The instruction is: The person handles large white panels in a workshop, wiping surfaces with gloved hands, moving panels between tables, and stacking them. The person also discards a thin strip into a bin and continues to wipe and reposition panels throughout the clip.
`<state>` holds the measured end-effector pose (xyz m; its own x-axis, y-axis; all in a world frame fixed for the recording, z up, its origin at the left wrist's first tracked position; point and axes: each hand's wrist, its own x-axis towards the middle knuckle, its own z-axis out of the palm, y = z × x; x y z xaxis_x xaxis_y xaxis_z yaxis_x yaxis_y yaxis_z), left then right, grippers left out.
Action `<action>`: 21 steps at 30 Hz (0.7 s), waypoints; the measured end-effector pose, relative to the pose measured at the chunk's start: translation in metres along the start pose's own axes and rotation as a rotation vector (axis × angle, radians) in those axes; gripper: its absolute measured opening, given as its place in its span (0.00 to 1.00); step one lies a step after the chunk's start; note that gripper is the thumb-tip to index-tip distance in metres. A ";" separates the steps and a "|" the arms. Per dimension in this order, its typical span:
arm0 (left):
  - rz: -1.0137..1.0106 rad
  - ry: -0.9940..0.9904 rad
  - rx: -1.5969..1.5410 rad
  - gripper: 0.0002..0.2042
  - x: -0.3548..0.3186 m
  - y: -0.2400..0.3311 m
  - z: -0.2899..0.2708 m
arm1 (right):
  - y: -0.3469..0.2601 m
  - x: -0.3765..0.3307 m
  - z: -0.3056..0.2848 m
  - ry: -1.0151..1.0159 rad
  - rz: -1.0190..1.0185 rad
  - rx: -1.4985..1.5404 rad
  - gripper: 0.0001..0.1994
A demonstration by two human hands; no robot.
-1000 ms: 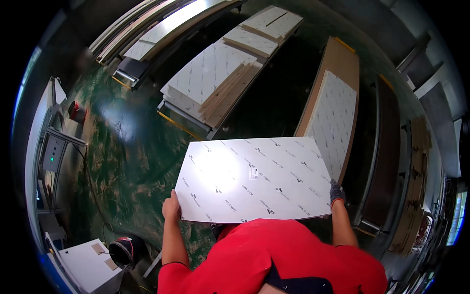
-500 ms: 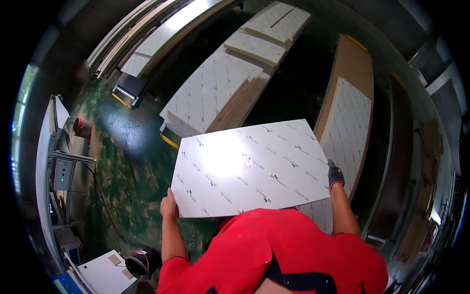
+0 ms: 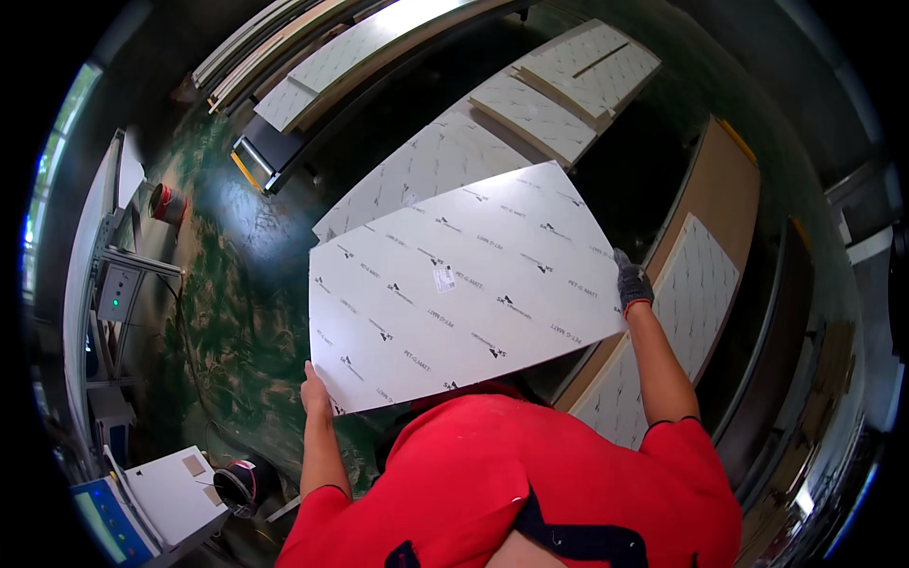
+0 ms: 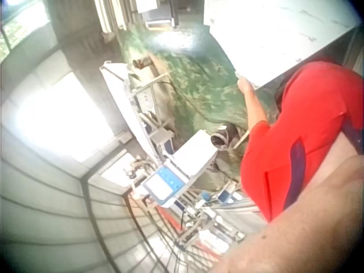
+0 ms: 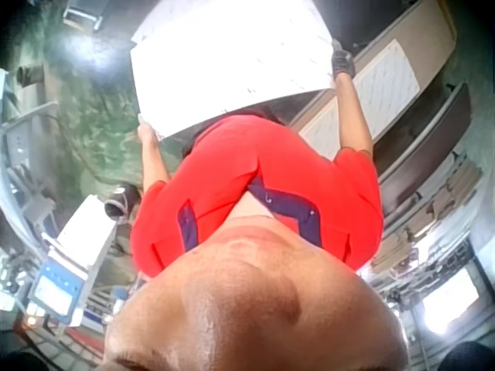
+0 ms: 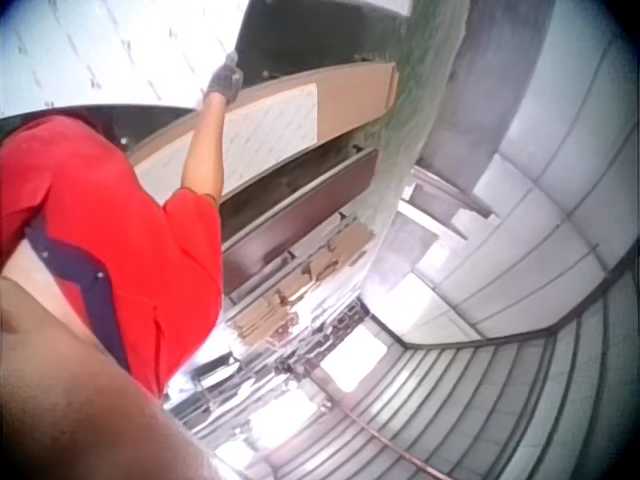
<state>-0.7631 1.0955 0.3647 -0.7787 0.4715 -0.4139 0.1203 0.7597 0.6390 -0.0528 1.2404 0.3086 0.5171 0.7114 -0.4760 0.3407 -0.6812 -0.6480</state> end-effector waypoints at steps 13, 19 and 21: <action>-0.218 0.199 -0.103 0.41 0.072 0.033 0.157 | -0.194 0.270 0.141 -0.023 -0.439 -0.377 0.34; -0.286 0.318 -0.227 0.40 0.075 0.042 0.217 | -0.207 0.335 0.208 -0.093 -0.446 -0.424 0.26; -0.279 0.342 -0.205 0.38 0.086 0.045 0.237 | -0.194 0.363 0.220 -0.080 -0.530 -0.417 0.22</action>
<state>-0.6790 1.2761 0.2040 -0.9260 0.0619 -0.3723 -0.2186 0.7163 0.6627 -0.1040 1.6695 0.1307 0.1424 0.9672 -0.2103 0.8149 -0.2352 -0.5297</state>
